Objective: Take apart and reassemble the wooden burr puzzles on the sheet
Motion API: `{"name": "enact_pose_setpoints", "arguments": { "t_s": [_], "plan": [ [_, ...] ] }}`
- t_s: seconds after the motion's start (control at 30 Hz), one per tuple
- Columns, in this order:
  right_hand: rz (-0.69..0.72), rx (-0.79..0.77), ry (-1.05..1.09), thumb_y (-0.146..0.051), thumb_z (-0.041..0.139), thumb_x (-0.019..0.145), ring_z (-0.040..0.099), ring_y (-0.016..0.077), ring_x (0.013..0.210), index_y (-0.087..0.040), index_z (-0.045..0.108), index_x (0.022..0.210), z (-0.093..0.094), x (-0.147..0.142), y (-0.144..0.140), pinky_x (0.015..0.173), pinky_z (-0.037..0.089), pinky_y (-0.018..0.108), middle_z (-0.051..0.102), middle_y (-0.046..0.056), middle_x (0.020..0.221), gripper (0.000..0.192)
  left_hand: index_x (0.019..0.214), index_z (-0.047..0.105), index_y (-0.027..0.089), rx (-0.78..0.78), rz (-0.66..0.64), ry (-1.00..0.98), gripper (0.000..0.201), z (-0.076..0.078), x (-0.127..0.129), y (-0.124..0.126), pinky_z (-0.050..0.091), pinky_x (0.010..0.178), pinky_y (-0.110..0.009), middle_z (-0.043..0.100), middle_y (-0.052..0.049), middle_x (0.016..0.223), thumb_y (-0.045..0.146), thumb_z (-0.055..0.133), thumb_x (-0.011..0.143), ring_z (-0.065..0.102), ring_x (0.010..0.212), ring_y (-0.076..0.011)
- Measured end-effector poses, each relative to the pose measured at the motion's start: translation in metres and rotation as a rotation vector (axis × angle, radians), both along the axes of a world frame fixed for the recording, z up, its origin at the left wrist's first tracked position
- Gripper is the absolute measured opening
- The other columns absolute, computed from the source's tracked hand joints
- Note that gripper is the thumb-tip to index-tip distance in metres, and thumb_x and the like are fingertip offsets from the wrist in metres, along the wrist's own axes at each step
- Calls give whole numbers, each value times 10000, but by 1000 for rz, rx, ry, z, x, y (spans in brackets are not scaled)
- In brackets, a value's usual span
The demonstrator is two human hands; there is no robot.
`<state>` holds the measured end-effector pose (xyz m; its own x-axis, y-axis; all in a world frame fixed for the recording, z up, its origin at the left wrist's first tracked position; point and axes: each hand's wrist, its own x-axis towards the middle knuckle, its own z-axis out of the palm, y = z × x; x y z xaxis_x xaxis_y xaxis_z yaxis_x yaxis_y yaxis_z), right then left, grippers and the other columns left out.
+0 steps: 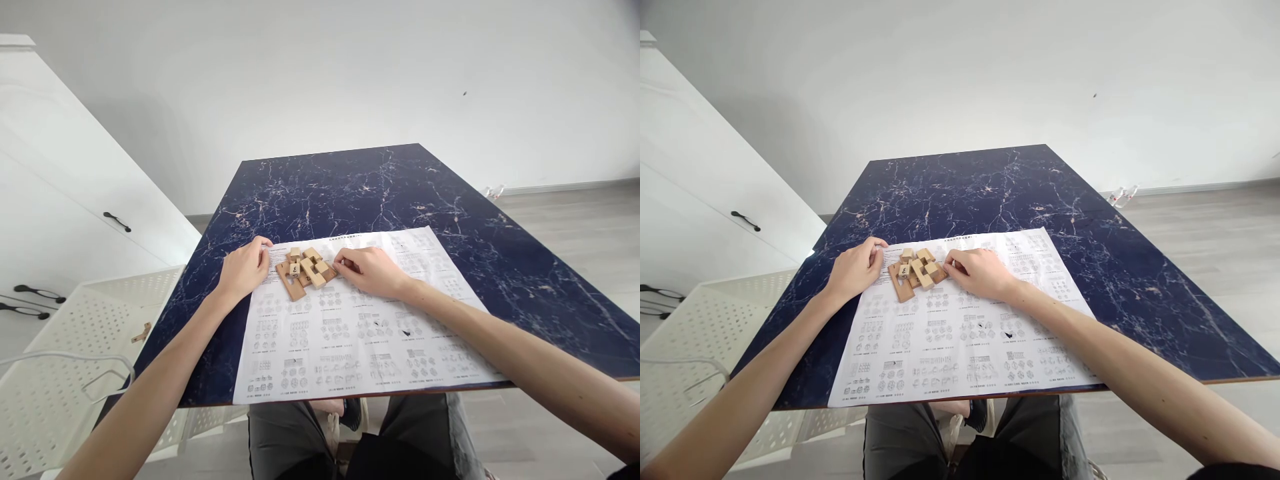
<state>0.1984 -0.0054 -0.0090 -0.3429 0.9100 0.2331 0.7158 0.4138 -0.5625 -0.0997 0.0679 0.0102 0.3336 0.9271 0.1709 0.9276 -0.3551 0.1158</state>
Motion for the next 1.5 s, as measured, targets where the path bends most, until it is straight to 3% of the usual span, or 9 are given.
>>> {"name": "enact_pose_setpoints", "arguments": {
  "t_s": [1.5],
  "plan": [
    [13,2,-12,-316,515,1060,537,142,591,-190,684,992,0,0,-2,577,353,283,648,1,679,222,1223,638,220,-19,-14,-9,284,2,1,-2,491,722,-342,761,-39,913,287,451,1021,748,871,-275]
  ]
}}
